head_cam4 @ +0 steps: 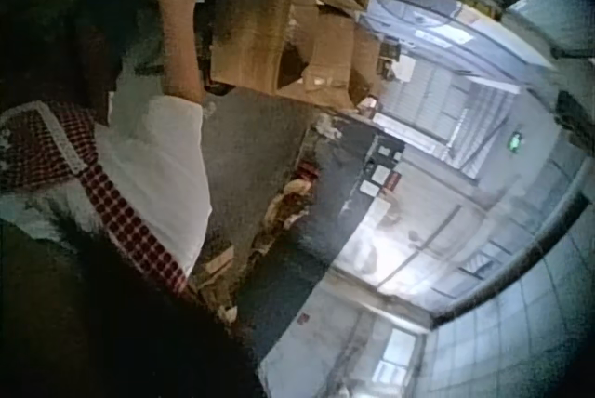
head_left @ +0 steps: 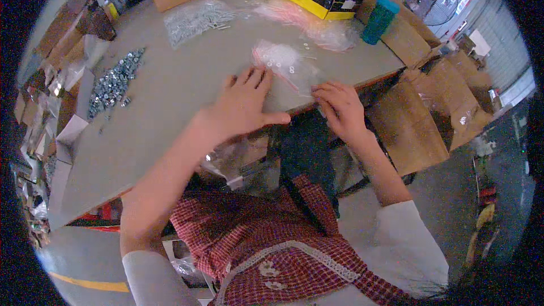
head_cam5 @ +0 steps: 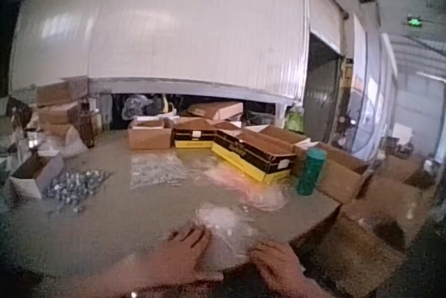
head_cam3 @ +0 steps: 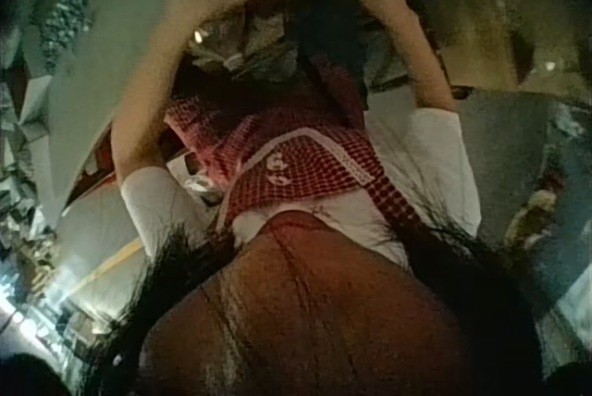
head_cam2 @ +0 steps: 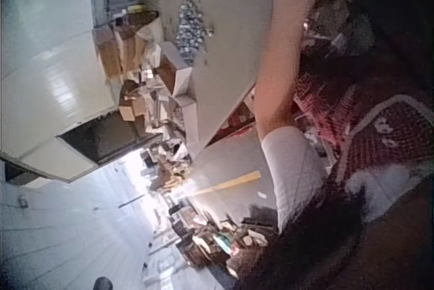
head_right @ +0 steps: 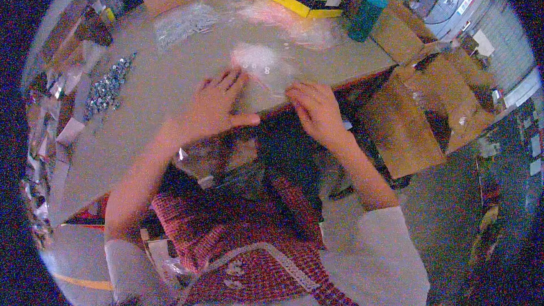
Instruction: The person is picking up small metal screws and nuts from a table and placing them into a small transparent plastic bag.
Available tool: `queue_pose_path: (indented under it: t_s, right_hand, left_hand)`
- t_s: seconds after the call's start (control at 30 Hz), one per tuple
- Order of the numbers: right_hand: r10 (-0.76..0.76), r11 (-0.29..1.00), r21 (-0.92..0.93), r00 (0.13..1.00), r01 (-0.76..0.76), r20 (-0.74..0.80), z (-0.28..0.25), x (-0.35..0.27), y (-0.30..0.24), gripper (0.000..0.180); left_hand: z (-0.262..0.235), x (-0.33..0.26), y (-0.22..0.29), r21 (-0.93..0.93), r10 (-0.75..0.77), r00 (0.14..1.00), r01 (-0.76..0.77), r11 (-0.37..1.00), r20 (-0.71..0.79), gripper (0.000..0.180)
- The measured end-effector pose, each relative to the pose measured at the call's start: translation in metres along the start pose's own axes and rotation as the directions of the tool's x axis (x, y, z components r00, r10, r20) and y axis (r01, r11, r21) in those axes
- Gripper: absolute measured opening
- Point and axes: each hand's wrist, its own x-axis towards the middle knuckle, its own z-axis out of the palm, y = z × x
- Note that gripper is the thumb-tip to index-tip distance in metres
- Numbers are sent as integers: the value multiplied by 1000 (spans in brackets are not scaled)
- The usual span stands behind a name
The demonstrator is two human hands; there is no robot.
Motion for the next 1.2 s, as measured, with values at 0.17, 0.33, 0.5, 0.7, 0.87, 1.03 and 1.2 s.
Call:
queue_pose_path:
  t_s: [0.17, 0.33, 0.5, 0.7, 0.87, 1.03, 1.2]
  right_hand:
    - [150, 975, 194, 960, -105, -235, -14, 20, -38, 19]
    - [284, 775, 588, 959, -231, 2, -26, 31, -90, 14]
    - [186, 708, 655, 964, -265, 189, -32, 39, -114, 14]
    - [32, 807, 573, 980, -142, 197, -28, 46, -125, 14]
    - [-118, 722, 662, 908, -200, 403, -14, 45, -135, 13]
    - [-63, 548, 674, 779, -495, 623, -19, 45, -147, 19]
    - [-61, 549, 762, 893, -343, 446, -5, 33, -150, 22]
  left_hand:
    - [-18, -18, 11, 16, -120, 993, 120, 993, -18, 92]
    - [-44, -52, 35, -587, -205, 957, 46, 809, -207, 29]
    - [-55, -87, 42, -549, -277, 941, 131, 825, -193, 9]
    - [-61, -121, 45, -594, -360, 927, 229, 771, -109, 12]
    - [-56, -134, 48, -599, -384, 899, 191, 778, -212, 5]
    - [-64, -144, 51, -500, -389, 872, 204, 841, -298, 10]
    - [-78, -148, 62, -277, -376, 775, 266, 923, -508, 15]
